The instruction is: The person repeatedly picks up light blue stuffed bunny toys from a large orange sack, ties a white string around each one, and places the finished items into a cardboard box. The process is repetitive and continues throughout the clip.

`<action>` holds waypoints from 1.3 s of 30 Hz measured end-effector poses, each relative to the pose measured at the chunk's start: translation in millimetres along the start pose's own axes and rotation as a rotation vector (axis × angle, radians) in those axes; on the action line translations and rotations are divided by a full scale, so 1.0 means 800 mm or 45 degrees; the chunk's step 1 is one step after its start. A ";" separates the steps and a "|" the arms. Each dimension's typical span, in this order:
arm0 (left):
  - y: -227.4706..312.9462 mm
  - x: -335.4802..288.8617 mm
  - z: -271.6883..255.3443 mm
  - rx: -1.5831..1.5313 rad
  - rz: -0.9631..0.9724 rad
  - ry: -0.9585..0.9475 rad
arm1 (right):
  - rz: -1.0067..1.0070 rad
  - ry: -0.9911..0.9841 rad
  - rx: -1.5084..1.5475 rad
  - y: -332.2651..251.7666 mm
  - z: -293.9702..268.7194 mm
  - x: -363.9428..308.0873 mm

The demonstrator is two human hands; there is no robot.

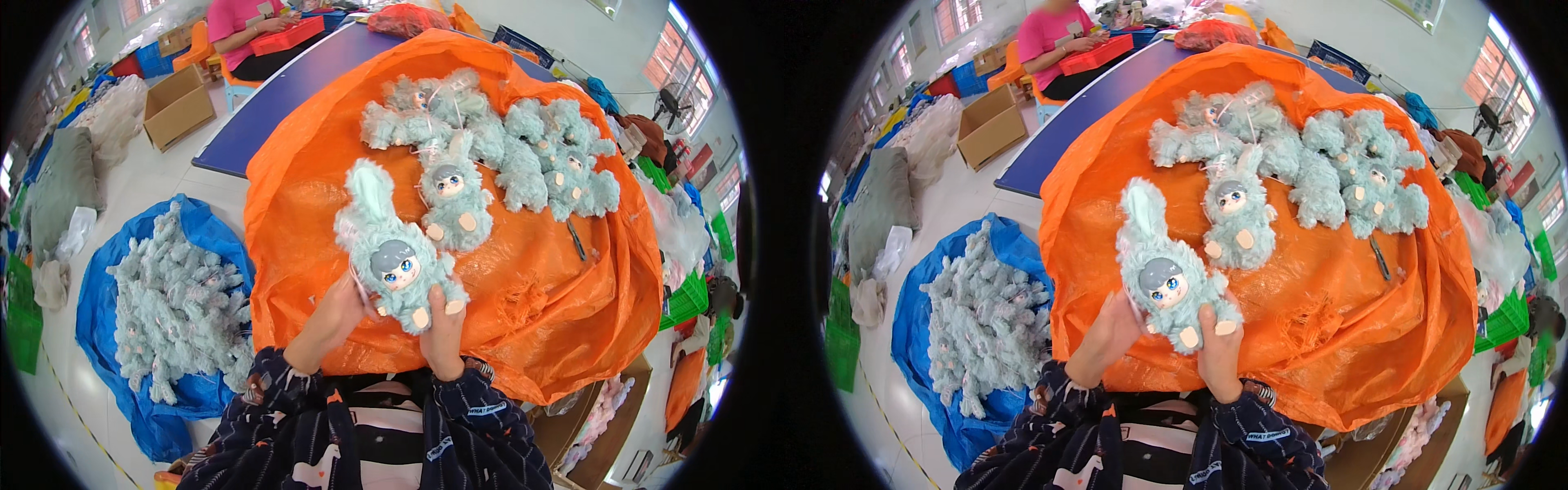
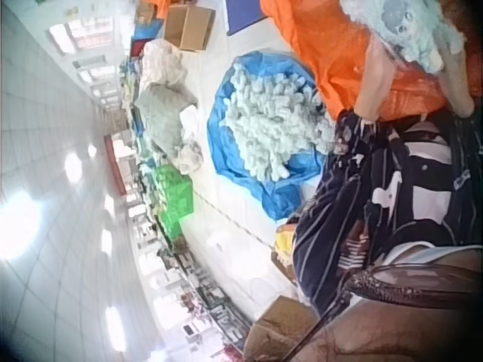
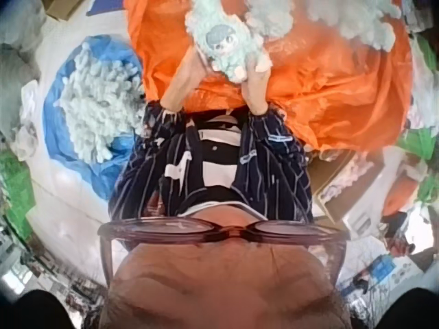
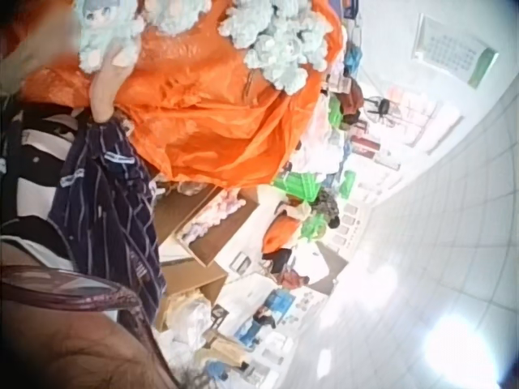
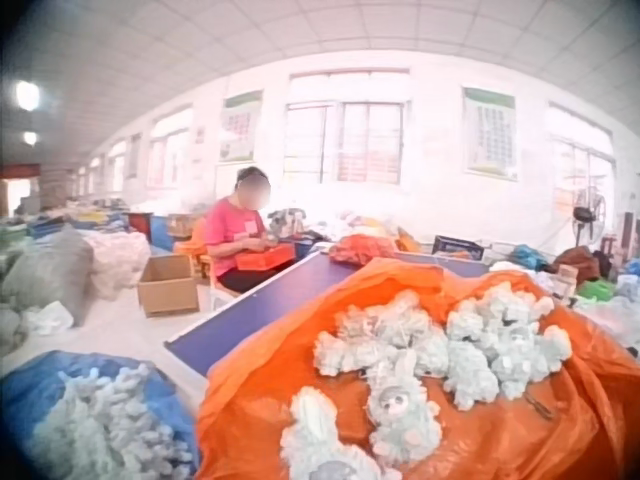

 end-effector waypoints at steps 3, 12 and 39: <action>0.018 0.020 0.008 -0.121 0.078 0.108 | -0.069 -0.177 -0.509 0.012 -0.008 -0.009; 0.023 0.013 -0.009 0.269 0.279 0.185 | 0.012 -0.830 -1.005 -0.026 0.008 -0.006; -0.027 -0.011 -0.006 1.189 -0.036 -0.295 | -0.338 -0.173 -0.590 -0.035 0.013 0.007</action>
Point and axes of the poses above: each hand's wrist, its own x-axis towards the middle knuckle, its own z-axis out of the palm, y = z × x, the point moved 4 cm from there along x, towards the middle knuckle, and after that the axes turned 4 degrees about y, right-handed, at the moved point
